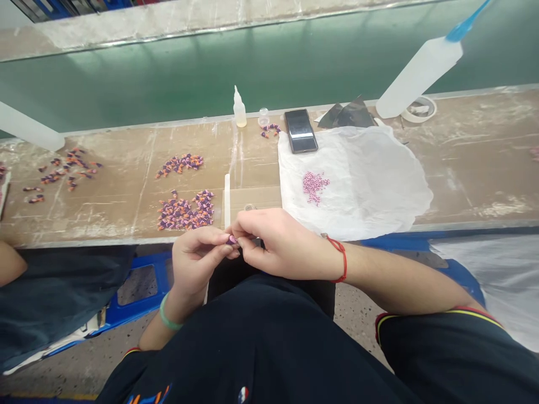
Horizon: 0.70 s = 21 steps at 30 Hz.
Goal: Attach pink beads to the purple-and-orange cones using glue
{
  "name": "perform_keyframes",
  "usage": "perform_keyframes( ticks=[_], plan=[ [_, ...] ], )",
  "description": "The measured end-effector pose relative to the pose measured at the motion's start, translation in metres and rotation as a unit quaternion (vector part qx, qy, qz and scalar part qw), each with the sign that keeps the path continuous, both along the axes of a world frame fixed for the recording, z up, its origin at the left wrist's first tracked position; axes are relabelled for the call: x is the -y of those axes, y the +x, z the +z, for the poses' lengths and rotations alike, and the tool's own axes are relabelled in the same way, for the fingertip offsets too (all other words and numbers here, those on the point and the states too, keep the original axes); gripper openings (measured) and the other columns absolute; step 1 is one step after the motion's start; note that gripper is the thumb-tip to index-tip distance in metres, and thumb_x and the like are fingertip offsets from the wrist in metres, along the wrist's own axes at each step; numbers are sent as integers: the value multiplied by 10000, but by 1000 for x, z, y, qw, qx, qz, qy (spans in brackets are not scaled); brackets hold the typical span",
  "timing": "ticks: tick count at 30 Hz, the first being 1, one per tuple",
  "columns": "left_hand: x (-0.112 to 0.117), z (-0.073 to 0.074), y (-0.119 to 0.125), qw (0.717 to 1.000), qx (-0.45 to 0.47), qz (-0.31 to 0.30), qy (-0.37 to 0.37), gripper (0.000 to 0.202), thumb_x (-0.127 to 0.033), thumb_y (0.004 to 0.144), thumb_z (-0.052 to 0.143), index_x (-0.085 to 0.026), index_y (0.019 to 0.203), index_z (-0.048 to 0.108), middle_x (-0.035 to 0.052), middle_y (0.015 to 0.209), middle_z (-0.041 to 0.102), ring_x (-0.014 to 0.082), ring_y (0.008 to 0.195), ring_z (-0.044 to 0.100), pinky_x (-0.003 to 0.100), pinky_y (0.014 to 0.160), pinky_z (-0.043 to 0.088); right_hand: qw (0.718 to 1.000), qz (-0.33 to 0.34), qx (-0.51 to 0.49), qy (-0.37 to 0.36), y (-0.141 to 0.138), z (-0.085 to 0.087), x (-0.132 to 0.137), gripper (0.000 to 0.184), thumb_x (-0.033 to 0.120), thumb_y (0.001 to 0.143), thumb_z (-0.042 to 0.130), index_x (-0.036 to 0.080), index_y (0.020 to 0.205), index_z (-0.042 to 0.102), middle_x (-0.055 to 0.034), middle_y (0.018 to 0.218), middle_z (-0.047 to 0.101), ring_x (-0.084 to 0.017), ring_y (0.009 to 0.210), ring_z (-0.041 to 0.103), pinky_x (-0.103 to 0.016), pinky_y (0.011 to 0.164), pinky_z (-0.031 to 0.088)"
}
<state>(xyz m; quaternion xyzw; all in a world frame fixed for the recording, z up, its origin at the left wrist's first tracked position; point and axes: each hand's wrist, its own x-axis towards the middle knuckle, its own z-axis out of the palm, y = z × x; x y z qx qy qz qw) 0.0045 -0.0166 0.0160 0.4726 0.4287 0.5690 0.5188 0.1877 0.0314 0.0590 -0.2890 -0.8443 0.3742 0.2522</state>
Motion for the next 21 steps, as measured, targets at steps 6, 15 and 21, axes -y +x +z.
perform_keyframes(
  ticks=[6,15,21],
  plan=[
    [-3,1,2,999,6,-1,-33,229,-361,737,859,-178,765,724,19,704,762,154,573,734,241,577,631,999,-9,-25,-29,0,-6,-5,147,106,853,505,213,754,491,-19,795,719,-115,649,625,-222,595,476],
    [-30,-15,-29,991,-104,-8,-85,253,-377,769,803,-156,821,693,42,652,728,156,549,686,238,515,547,971,-166,-45,-164,43,-23,-28,186,364,932,582,213,844,644,-98,1043,775,-251,953,743,-391,825,626],
    [-68,-42,-104,917,-393,37,-54,159,-321,789,723,-166,821,729,32,682,695,154,606,619,264,587,504,937,-270,-8,-221,76,-60,-33,370,597,868,597,238,831,675,-86,1077,768,-306,981,736,-489,860,626]
  ],
)
